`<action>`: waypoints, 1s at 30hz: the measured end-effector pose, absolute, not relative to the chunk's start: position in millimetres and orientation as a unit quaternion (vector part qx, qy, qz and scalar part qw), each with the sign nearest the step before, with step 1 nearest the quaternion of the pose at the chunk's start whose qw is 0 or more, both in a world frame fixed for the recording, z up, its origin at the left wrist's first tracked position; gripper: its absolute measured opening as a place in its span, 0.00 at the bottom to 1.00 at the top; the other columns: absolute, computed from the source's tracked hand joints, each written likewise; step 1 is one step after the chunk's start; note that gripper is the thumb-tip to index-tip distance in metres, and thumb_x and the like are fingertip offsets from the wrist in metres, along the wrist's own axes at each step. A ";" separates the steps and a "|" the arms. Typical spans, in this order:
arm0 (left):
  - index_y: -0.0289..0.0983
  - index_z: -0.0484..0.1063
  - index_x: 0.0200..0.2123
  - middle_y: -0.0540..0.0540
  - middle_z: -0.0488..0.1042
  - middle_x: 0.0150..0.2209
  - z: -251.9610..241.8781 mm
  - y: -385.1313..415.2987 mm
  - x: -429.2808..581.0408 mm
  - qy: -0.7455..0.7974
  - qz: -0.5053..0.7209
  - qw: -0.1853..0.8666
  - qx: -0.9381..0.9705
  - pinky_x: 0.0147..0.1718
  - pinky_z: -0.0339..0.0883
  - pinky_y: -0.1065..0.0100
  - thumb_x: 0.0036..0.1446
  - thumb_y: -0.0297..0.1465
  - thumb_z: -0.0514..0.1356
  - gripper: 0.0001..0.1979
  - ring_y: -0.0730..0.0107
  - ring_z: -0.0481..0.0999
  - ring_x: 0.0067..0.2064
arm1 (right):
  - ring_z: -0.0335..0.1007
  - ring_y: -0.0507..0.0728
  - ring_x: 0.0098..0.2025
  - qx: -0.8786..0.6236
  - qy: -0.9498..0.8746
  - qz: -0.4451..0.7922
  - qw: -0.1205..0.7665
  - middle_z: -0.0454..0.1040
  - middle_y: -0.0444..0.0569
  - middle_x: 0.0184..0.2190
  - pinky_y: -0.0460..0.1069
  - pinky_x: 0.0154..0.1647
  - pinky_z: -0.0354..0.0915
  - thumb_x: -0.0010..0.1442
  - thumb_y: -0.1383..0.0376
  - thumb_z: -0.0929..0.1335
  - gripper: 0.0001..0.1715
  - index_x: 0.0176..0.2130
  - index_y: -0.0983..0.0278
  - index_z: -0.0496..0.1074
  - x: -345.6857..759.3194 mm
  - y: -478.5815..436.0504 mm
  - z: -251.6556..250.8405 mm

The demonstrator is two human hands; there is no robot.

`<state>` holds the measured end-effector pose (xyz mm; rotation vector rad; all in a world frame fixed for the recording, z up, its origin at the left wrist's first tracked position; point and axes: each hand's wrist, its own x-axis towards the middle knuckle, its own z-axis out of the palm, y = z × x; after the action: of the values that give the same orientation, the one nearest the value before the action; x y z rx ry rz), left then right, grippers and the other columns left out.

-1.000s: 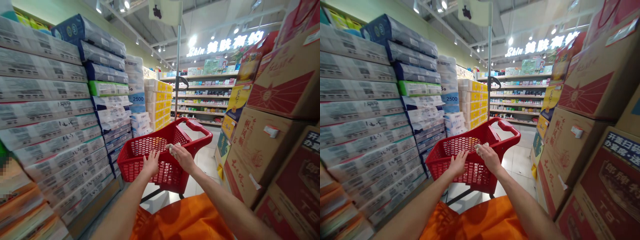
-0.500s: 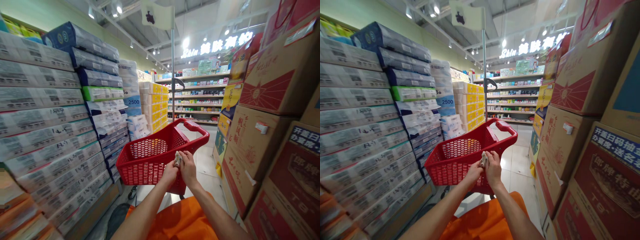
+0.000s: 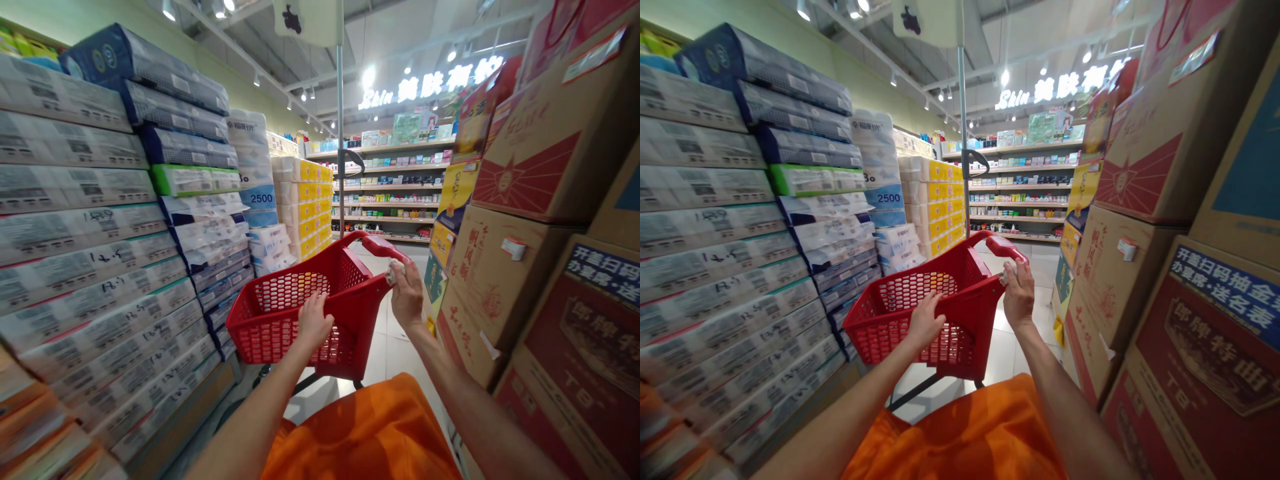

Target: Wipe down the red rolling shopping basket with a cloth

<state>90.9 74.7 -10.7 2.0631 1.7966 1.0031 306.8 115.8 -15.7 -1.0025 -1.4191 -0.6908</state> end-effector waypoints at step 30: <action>0.32 0.38 0.62 0.44 0.35 0.64 -47.7 71.6 34.4 0.689 0.095 -0.028 0.718 0.58 0.42 0.50 0.47 0.28 0.50 0.39 0.60 0.35 0.64 | 0.46 0.58 0.61 -0.393 -0.743 -0.305 0.448 0.62 0.50 0.55 0.58 0.58 0.51 0.59 0.76 0.56 0.26 0.55 0.63 0.62 254.9 116.9 -51.5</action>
<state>34.4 71.6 -47.7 2.2965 2.2045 0.3025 254.9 116.9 -51.5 -0.9725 -1.8388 -0.7557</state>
